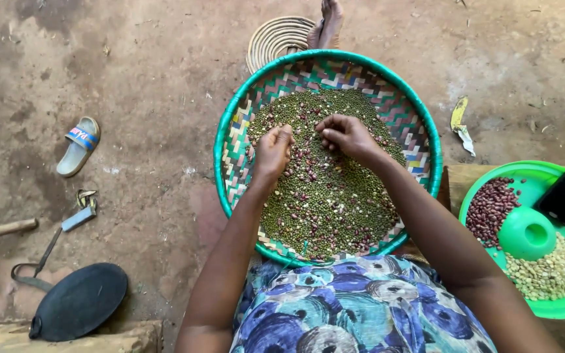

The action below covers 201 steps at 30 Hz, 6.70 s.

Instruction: The person sits on the ground and sorts a mixture of green and red beans in a large woven basket using their hands. They pick out specific beans and transfer them into a green plastic bowl placed to the right.

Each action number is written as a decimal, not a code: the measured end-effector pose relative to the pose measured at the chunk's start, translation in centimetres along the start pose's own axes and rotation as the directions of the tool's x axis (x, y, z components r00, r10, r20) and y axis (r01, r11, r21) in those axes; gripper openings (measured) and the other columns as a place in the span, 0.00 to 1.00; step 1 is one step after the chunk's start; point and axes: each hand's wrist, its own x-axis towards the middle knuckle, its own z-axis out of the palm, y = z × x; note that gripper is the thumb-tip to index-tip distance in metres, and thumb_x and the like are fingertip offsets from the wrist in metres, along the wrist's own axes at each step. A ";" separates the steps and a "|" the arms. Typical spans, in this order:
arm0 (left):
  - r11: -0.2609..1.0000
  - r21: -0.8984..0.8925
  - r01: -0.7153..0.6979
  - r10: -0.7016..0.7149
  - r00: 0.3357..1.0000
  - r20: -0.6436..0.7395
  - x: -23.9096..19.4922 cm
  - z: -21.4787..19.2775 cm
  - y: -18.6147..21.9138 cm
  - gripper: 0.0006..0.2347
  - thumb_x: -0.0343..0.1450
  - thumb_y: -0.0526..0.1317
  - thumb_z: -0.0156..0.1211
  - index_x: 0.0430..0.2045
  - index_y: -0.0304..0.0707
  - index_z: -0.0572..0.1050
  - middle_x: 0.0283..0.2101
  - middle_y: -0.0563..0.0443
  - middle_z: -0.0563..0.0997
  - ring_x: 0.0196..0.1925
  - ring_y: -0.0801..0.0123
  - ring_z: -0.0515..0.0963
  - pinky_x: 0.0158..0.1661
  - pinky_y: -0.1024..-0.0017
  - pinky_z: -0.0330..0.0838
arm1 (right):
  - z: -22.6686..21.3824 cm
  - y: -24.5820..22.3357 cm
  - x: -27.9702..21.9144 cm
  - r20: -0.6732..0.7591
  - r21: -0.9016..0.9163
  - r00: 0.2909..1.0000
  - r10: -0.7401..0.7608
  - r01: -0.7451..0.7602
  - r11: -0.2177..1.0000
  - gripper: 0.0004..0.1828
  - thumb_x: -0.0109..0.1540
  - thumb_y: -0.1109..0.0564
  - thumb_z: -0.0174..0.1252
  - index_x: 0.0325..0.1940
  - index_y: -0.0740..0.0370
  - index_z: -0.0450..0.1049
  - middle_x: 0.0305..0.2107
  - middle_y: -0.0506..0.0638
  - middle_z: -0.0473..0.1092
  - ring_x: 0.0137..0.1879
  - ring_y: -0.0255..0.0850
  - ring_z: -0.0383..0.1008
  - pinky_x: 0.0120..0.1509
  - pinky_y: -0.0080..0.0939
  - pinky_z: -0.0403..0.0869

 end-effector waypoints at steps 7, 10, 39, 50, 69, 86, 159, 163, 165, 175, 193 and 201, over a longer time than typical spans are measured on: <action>0.463 0.861 -0.211 -0.006 0.971 0.241 -0.4 -0.7 -1.0 0.10 0.77 0.46 0.56 0.47 0.46 0.67 0.39 0.33 0.85 0.43 0.33 0.86 0.43 0.39 0.78 | 1.7 0.3 0.6 0.147 -0.434 0.988 -0.041 0.101 0.895 0.16 0.55 0.62 0.76 0.46 0.58 0.83 0.31 0.48 0.79 0.35 0.37 0.79 0.41 0.36 0.77; 0.377 0.895 -0.239 -0.030 0.963 0.269 -0.3 -0.6 -1.8 0.09 0.77 0.43 0.56 0.45 0.48 0.64 0.38 0.35 0.86 0.43 0.34 0.87 0.43 0.41 0.79 | 2.3 1.0 0.9 0.202 -0.510 0.977 -0.070 0.166 0.844 0.21 0.49 0.56 0.81 0.43 0.56 0.83 0.31 0.48 0.77 0.36 0.40 0.80 0.42 0.41 0.78; 0.528 0.832 -0.169 -0.122 0.955 0.271 -0.7 -2.0 -0.4 0.08 0.66 0.42 0.73 0.30 0.42 0.79 0.31 0.40 0.85 0.43 0.40 0.86 0.43 0.48 0.77 | -0.3 -2.6 -1.2 0.274 -0.627 0.961 -0.032 0.204 0.751 0.06 0.60 0.56 0.71 0.40 0.56 0.81 0.27 0.54 0.76 0.39 0.52 0.80 0.48 0.52 0.75; 0.644 0.696 -0.319 0.127 0.941 0.314 -0.4 -1.6 -0.9 0.05 0.78 0.36 0.54 0.40 0.33 0.68 0.33 0.24 0.81 0.40 0.25 0.82 0.38 0.38 0.72 | 1.4 -0.1 1.3 0.268 -0.588 0.944 -0.191 0.317 0.744 0.12 0.57 0.60 0.73 0.43 0.55 0.80 0.29 0.52 0.77 0.41 0.53 0.80 0.49 0.51 0.75; 0.648 0.665 -0.371 0.194 0.925 0.326 0.1 -2.1 0.3 0.06 0.79 0.33 0.48 0.43 0.38 0.76 0.33 0.32 0.82 0.37 0.36 0.84 0.37 0.50 0.76 | 0.1 -3.0 -1.4 0.245 -0.241 0.967 0.075 -0.014 0.970 0.06 0.64 0.64 0.59 0.45 0.67 0.77 0.29 0.53 0.74 0.35 0.39 0.79 0.35 0.34 0.76; 0.456 0.853 -0.254 -0.107 0.936 0.336 -1.1 -1.7 0.7 0.04 0.74 0.41 0.61 0.38 0.47 0.74 0.35 0.43 0.87 0.44 0.41 0.87 0.45 0.46 0.78 | 0.3 -0.9 -0.6 0.389 -0.592 0.918 -0.078 0.314 0.742 0.09 0.59 0.55 0.73 0.39 0.56 0.81 0.32 0.54 0.75 0.44 0.53 0.80 0.52 0.52 0.76; 0.841 -0.477 0.255 -0.201 0.966 0.162 0.0 0.8 -2.5 0.11 0.83 0.48 0.46 0.38 0.44 0.72 0.21 0.62 0.62 0.15 0.81 0.62 0.11 0.85 0.52 | 3.0 -1.1 -2.6 -0.023 -0.420 0.782 -0.623 0.558 0.716 0.15 0.69 0.66 0.57 0.59 0.58 0.80 0.45 0.55 0.80 0.51 0.51 0.82 0.57 0.50 0.80; 0.832 -0.549 0.080 -0.106 0.994 -0.015 0.2 -0.3 -0.7 0.12 0.84 0.50 0.44 0.41 0.45 0.71 0.20 0.64 0.57 0.15 0.80 0.60 0.11 0.85 0.50 | 5.7 -1.2 -4.9 0.168 -0.423 0.759 -0.629 0.632 0.649 0.17 0.66 0.62 0.64 0.60 0.61 0.78 0.50 0.58 0.78 0.58 0.58 0.79 0.64 0.58 0.77; 0.815 -0.573 -0.082 -0.001 0.990 -0.143 0.1 -0.8 0.0 0.12 0.84 0.50 0.43 0.41 0.45 0.70 0.20 0.64 0.55 0.14 0.79 0.59 0.12 0.84 0.49 | 7.8 -4.7 -7.4 0.511 -0.478 0.684 -0.520 0.730 0.489 0.28 0.75 0.43 0.45 0.71 0.65 0.68 0.65 0.71 0.69 0.74 0.62 0.65 0.81 0.64 0.59; 0.794 -0.598 -0.111 -0.009 0.981 -0.195 -0.3 -1.4 0.2 0.11 0.84 0.49 0.46 0.41 0.46 0.71 0.20 0.65 0.56 0.14 0.78 0.61 0.12 0.84 0.50 | 9.6 3.1 -3.2 0.641 -0.692 0.676 -0.364 0.714 0.108 0.48 0.69 0.22 0.27 0.85 0.50 0.48 0.80 0.56 0.49 0.86 0.53 0.42 0.85 0.68 0.31; 0.769 -0.633 -0.083 -0.046 0.982 -0.184 -0.3 -1.3 1.4 0.11 0.83 0.48 0.47 0.38 0.45 0.72 0.18 0.64 0.58 0.14 0.79 0.62 0.12 0.84 0.52 | 5.5 -5.0 -13.7 0.368 -0.914 0.896 0.249 0.300 0.272 0.51 0.66 0.18 0.34 0.86 0.43 0.41 0.80 0.68 0.37 0.81 0.81 0.33 0.74 0.92 0.41; 0.874 -0.485 0.001 -0.050 0.995 -0.088 -0.6 -0.3 1.8 0.11 0.83 0.40 0.48 0.50 0.34 0.77 0.27 0.56 0.73 0.21 0.82 0.71 0.15 0.88 0.59 | 0.0 -5.8 -5.5 0.349 -0.812 0.929 -0.128 0.367 0.453 0.01 0.62 0.60 0.63 0.36 0.57 0.78 0.27 0.57 0.79 0.39 0.59 0.84 0.42 0.58 0.79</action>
